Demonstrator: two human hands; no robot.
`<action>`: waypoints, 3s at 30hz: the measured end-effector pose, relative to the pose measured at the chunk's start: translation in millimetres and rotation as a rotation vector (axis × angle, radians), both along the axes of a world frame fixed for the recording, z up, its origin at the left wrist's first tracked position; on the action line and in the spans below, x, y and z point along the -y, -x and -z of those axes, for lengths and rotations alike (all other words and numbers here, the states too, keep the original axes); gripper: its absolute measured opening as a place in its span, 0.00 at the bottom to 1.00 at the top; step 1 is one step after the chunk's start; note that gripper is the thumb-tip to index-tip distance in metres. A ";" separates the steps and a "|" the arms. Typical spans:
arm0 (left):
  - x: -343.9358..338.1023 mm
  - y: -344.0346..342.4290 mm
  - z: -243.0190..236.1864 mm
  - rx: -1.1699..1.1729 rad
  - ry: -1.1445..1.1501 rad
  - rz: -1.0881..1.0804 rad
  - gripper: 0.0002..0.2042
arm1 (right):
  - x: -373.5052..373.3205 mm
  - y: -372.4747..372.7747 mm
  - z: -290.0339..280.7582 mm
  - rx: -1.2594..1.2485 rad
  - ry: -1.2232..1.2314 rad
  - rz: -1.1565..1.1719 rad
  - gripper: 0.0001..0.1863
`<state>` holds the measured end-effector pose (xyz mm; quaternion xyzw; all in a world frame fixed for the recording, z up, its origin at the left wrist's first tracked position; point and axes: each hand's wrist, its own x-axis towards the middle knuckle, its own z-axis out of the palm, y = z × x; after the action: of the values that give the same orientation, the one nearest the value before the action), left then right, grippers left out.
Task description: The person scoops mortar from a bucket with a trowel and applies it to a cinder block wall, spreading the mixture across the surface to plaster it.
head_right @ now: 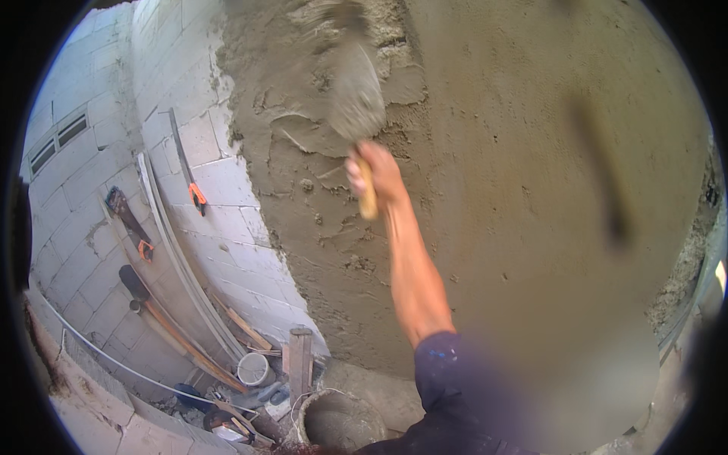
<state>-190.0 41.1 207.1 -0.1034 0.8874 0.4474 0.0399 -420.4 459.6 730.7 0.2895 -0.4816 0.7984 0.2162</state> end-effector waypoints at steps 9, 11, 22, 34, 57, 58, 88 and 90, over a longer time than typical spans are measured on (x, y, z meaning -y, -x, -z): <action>-18.7 -0.7 5.8 -0.020 -0.005 0.047 0.14 | -26.7 -174.8 168.0 0.398 -0.891 0.816 0.13; -28.9 4.9 1.9 -0.035 -0.009 0.075 0.14 | -44.0 -177.0 105.8 0.114 -1.244 1.251 0.14; -65.5 32.9 20.9 -0.048 0.008 0.231 0.14 | -58.4 -85.0 -137.1 0.224 -2.033 1.876 0.19; -69.9 43.3 26.9 -0.048 0.009 0.278 0.15 | -138.3 -189.7 -182.6 0.196 -1.816 2.264 0.18; -7.2 7.4 -17.4 -0.080 0.233 0.084 0.18 | -82.8 -156.1 -0.2 0.606 -1.544 1.707 0.19; -9.7 7.4 6.7 -0.279 0.079 -0.055 0.17 | -54.6 -159.6 34.8 0.592 -1.705 1.559 0.18; 15.7 -32.4 -97.1 0.169 -0.513 -0.102 0.05 | 191.2 -221.9 476.2 0.638 -1.691 -0.468 0.21; 16.1 -33.5 -90.2 0.164 -0.428 -0.070 0.05 | 183.9 -229.7 467.1 0.617 -1.647 -0.432 0.20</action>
<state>-156.5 25.0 297.2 -0.1595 0.7618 0.6168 0.1175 -190.7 275.7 263.6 0.2100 -0.8721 0.2662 -0.3528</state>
